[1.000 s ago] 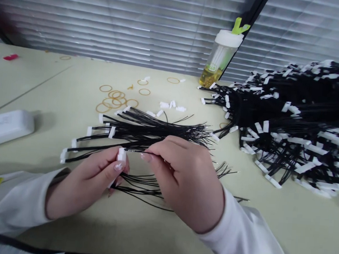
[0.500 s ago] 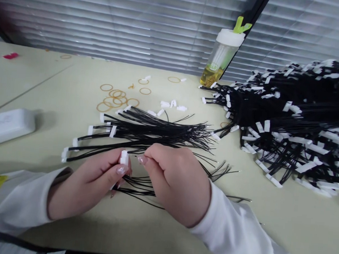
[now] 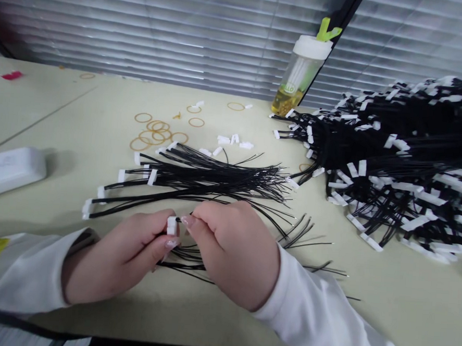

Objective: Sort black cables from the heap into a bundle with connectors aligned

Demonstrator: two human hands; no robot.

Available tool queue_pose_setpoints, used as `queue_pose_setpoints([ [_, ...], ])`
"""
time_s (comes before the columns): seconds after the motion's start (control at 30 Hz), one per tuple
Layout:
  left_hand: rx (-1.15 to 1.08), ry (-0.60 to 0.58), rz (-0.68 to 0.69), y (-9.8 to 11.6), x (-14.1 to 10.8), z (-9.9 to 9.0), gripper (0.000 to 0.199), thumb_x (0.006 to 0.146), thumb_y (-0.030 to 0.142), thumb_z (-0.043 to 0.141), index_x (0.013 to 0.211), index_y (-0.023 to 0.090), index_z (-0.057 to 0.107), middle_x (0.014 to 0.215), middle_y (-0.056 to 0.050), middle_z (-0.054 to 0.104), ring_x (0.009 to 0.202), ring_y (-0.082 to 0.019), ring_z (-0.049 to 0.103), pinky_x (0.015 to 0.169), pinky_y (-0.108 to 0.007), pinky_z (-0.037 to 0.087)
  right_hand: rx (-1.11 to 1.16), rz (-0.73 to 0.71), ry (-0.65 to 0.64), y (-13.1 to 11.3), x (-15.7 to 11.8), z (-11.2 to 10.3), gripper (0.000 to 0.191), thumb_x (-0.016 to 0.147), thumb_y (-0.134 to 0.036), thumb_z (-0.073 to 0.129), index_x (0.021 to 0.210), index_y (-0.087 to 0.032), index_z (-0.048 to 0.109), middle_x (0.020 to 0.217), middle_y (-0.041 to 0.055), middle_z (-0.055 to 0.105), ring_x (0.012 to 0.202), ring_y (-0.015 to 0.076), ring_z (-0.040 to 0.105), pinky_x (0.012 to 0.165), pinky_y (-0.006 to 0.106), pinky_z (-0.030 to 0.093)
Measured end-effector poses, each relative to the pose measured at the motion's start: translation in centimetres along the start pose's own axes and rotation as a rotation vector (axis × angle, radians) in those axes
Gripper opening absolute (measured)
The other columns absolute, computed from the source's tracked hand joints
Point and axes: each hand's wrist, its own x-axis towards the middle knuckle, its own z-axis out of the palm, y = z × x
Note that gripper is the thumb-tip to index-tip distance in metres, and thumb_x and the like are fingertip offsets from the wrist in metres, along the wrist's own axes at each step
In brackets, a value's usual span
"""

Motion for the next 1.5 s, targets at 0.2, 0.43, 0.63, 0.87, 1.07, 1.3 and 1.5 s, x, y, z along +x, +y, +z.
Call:
queue_pose_setpoints([
  [0.2, 0.012, -0.011, 0.000, 0.0, -0.1, 0.1, 0.018, 0.086, 0.024, 0.034, 0.069, 0.020, 0.039, 0.061, 0.004, 0.046, 0.053, -0.009, 0.037, 0.050, -0.022, 0.029, -0.010, -0.023, 0.025, -0.1, 0.2, 0.6, 0.033, 0.084, -0.025, 0.041, 0.053, -0.015, 0.045, 0.044, -0.0041, 0.044, 0.043, 0.0048, 0.035, 0.047, 0.021, 0.022],
  [0.43, -0.298, 0.200, -0.272, 0.0, 0.1, 0.2, 0.020, 0.084, 0.030, 0.037, 0.070, 0.019, 0.046, 0.057, 0.004, 0.048, 0.041, -0.007, 0.045, 0.036, -0.016, 0.036, 0.077, 0.013, 0.382, 2.3, 0.7, -2.0, 0.022, 0.078, -0.035, 0.053, 0.065, -0.017, 0.057, 0.054, -0.0011, 0.053, 0.048, 0.0070, 0.043, 0.046, 0.020, 0.032],
  [0.63, -0.525, 0.414, -0.346, -0.1, 0.5, -0.2, 0.023, 0.085, 0.034, 0.037, 0.072, 0.018, 0.046, 0.054, 0.006, 0.046, 0.034, -0.003, 0.040, 0.030, -0.013, 0.034, 0.050, 0.072, 0.207, 5.9, 2.2, -1.7, 0.024, 0.078, -0.033, 0.052, 0.065, -0.014, 0.059, 0.053, -0.0001, 0.053, 0.049, 0.0081, 0.043, 0.051, 0.022, 0.034],
  [0.87, -0.584, 0.430, -0.325, -0.4, 0.6, -0.1, 0.025, 0.085, 0.038, 0.038, 0.071, 0.018, 0.046, 0.054, 0.006, 0.046, 0.035, -0.004, 0.042, 0.032, -0.013, 0.036, 0.164, -0.213, -0.148, 3.0, 1.6, -0.5, 0.020, 0.078, -0.024, 0.052, 0.063, -0.012, 0.056, 0.057, -0.0016, 0.047, 0.054, 0.0059, 0.039, 0.053, 0.019, 0.033],
  [1.07, -0.599, 0.412, -0.335, -0.6, 0.6, 0.0, 0.026, 0.084, 0.040, 0.039, 0.072, 0.018, 0.046, 0.055, 0.005, 0.046, 0.035, -0.003, 0.042, 0.031, -0.013, 0.035, 0.277, -0.166, -0.338, 2.3, 1.2, -0.9, 0.032, 0.083, -0.028, 0.044, 0.055, -0.015, 0.037, 0.053, -0.0050, 0.028, 0.052, 0.0056, 0.026, 0.048, 0.021, 0.025],
  [1.3, -0.689, 0.391, -0.314, -0.3, 0.7, -0.2, 0.026, 0.082, 0.040, 0.042, 0.070, 0.018, 0.047, 0.052, 0.006, 0.046, 0.034, -0.004, 0.040, 0.031, -0.014, 0.035, 0.515, -0.012, -0.375, 1.8, 0.8, -0.4, 0.030, 0.085, -0.031, 0.041, 0.059, -0.016, 0.040, 0.053, -0.0051, 0.035, 0.050, 0.0050, 0.031, 0.044, 0.017, 0.029],
  [1.5, -0.837, 0.347, -0.361, -0.3, 0.7, -0.3, 0.026, 0.082, 0.042, 0.043, 0.070, 0.019, 0.046, 0.050, 0.006, 0.045, 0.032, -0.003, 0.037, 0.030, -0.013, 0.031, 0.633, 0.160, -0.324, 1.8, 1.2, -0.4, 0.023, 0.081, -0.019, 0.044, 0.059, -0.016, 0.041, 0.053, -0.0054, 0.037, 0.049, 0.0044, 0.033, 0.044, 0.015, 0.029],
])
